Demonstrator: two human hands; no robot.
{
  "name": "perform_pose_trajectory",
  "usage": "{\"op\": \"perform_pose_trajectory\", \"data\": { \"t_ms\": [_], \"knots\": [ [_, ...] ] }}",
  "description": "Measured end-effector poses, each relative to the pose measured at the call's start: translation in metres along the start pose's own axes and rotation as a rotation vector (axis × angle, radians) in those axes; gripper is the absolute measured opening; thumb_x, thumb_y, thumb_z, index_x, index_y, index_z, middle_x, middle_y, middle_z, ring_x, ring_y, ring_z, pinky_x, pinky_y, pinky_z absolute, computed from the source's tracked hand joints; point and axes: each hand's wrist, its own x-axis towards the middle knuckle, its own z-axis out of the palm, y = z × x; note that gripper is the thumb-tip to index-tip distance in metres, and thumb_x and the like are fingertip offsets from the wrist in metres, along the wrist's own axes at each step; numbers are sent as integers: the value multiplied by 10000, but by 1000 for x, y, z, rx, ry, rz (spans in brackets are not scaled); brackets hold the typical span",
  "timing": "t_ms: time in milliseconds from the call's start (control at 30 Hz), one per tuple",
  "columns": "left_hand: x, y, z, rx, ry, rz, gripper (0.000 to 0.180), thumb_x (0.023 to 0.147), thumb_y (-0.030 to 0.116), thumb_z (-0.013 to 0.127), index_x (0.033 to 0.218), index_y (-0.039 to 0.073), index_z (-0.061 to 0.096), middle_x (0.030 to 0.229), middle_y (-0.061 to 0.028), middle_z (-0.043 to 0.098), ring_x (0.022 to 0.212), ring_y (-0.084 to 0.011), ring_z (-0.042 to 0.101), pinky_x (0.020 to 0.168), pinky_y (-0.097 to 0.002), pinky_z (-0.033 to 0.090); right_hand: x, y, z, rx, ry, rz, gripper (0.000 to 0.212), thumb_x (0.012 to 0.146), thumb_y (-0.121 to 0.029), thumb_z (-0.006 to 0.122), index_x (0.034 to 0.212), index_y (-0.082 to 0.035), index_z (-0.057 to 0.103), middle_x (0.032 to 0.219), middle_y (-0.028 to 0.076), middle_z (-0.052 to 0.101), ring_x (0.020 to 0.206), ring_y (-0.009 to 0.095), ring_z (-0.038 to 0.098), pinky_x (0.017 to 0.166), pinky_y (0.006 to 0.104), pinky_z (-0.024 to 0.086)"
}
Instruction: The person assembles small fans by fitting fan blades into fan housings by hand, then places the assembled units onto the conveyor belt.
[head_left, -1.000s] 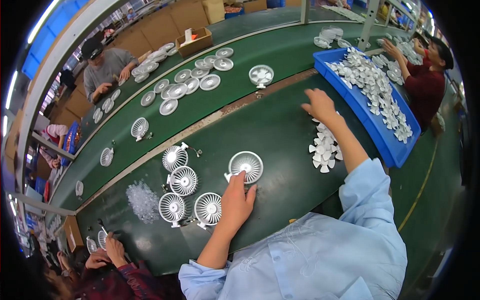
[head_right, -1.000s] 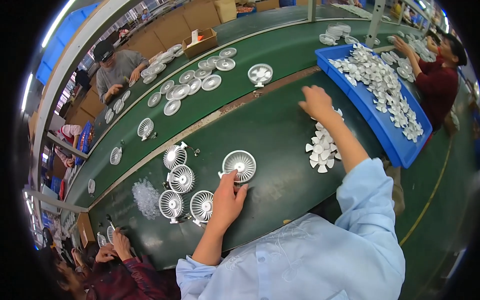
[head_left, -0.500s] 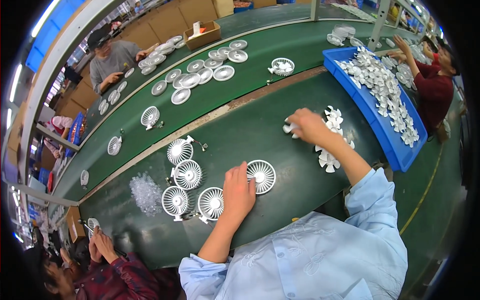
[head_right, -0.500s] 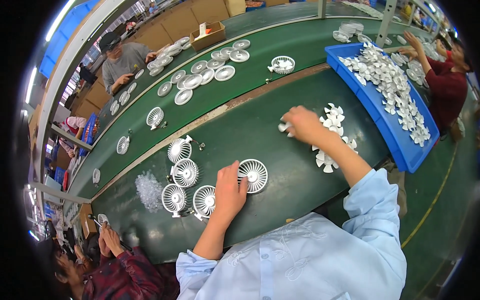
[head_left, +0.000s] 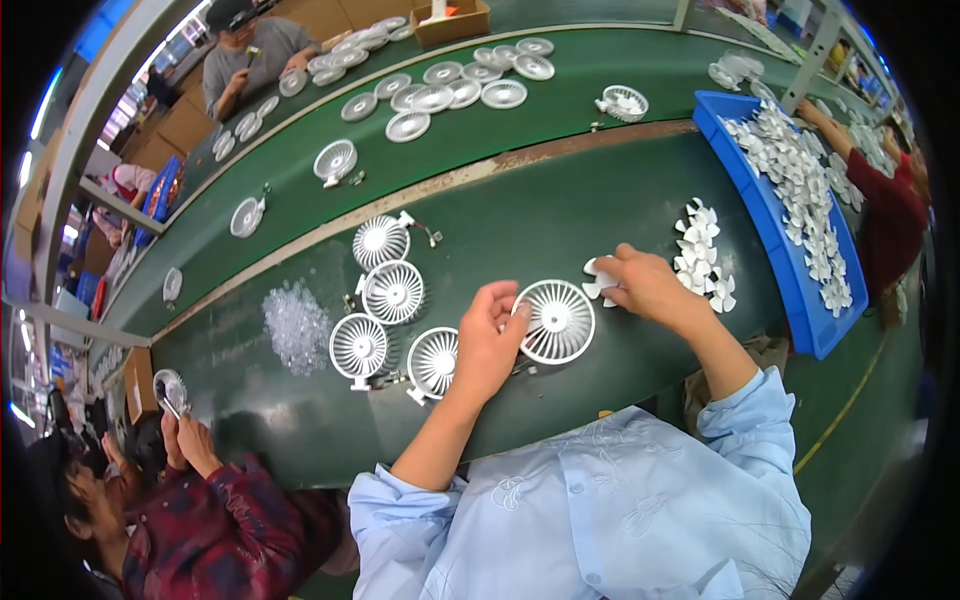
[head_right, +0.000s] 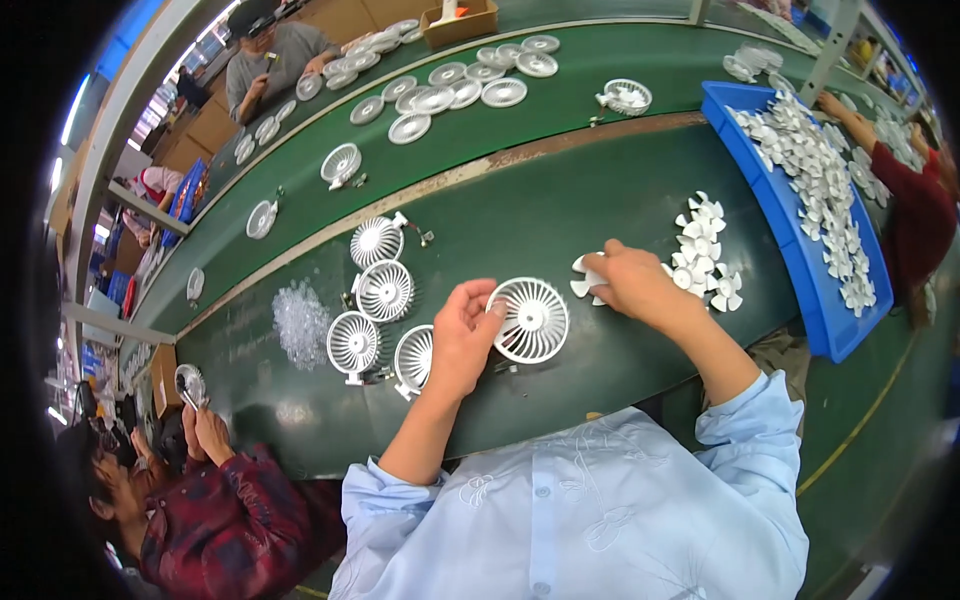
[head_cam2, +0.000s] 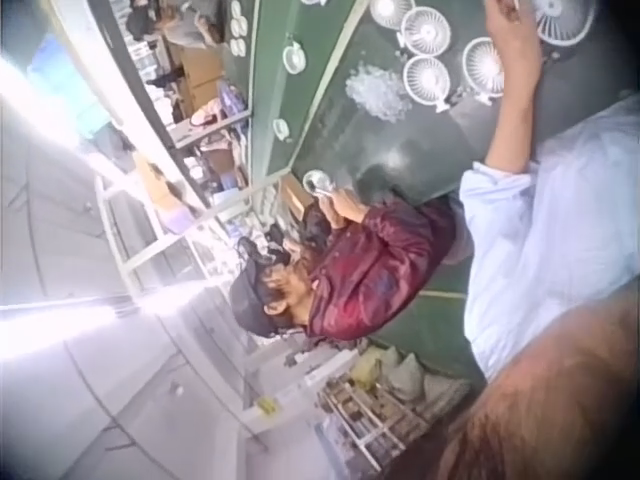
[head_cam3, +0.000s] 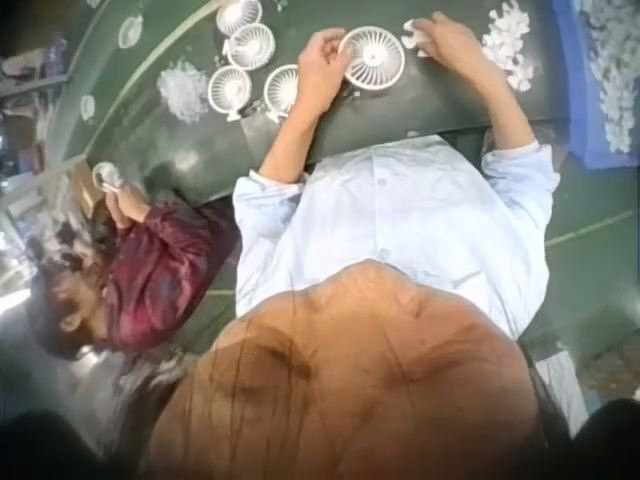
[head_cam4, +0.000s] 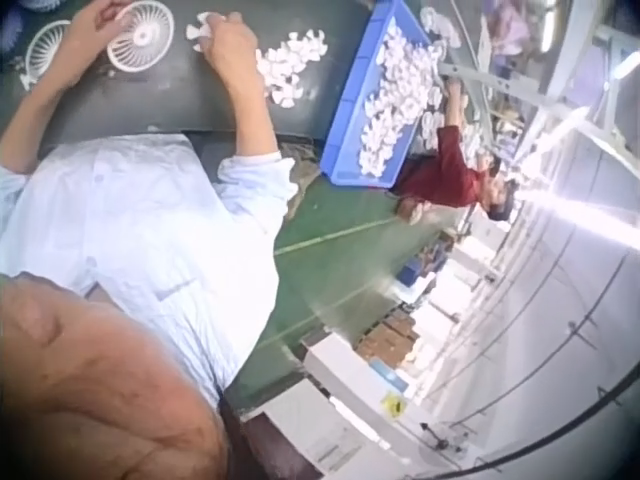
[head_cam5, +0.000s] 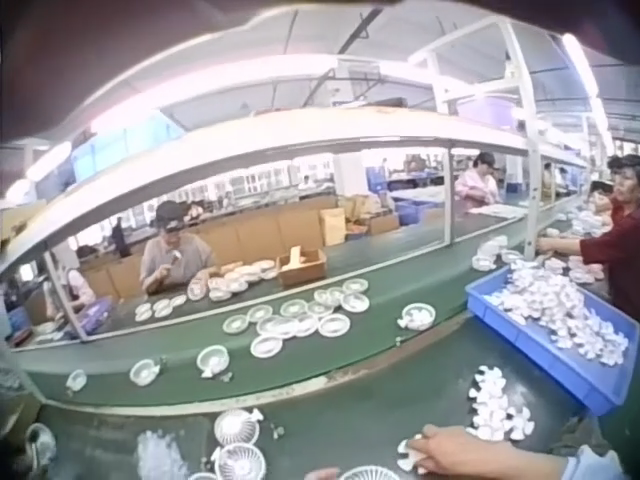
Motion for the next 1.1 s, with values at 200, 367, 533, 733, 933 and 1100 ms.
{"op": "perform_pose_trajectory", "data": {
  "t_ms": [200,367,533,733,933,1100],
  "knots": [
    [4,6,-8,-464,-74,-179,322,946,125,589,1224,-19,514,1041,-78,627,943,-127,617,793,-278,538,-2,-30,-28,242,445,98,357,753,-74,741,1095,-42,645,832,93,549,633,184,583,572,302,469],
    [2,4,-3,-613,-2,-245,273,988,235,554,1145,15,516,1031,-70,620,918,-138,626,758,-289,542,-3,-97,-28,234,462,-278,378,739,-77,757,1092,-20,634,879,110,582,684,235,594,566,344,491],
    [-1,4,1,-588,-64,-168,341,995,317,553,1172,28,516,1006,-42,614,856,-96,602,732,-241,515,12,-101,-4,43,394,-304,360,732,-82,749,1065,-33,622,899,99,559,743,267,601,598,368,503],
    [-5,2,2,-532,-19,-104,331,950,202,639,1176,-13,527,1076,-73,633,959,-110,612,816,-255,512,22,-105,7,78,419,-321,384,722,-86,751,1076,-22,615,936,99,558,797,264,608,618,364,506],
    [-5,1,-2,-239,84,52,325,927,165,650,1162,-37,551,1016,-103,678,903,-127,633,798,-273,513,20,-85,-7,129,604,-244,465,725,-112,780,1141,-1,606,988,94,615,815,227,631,676,308,512],
    [-11,6,0,113,-6,170,342,896,176,671,1134,-43,558,963,-123,683,876,-144,641,766,-291,513,17,-56,20,893,-5,42,372,779,-238,780,1001,24,637,829,82,658,734,140,591,665,288,486]
  ]
}}
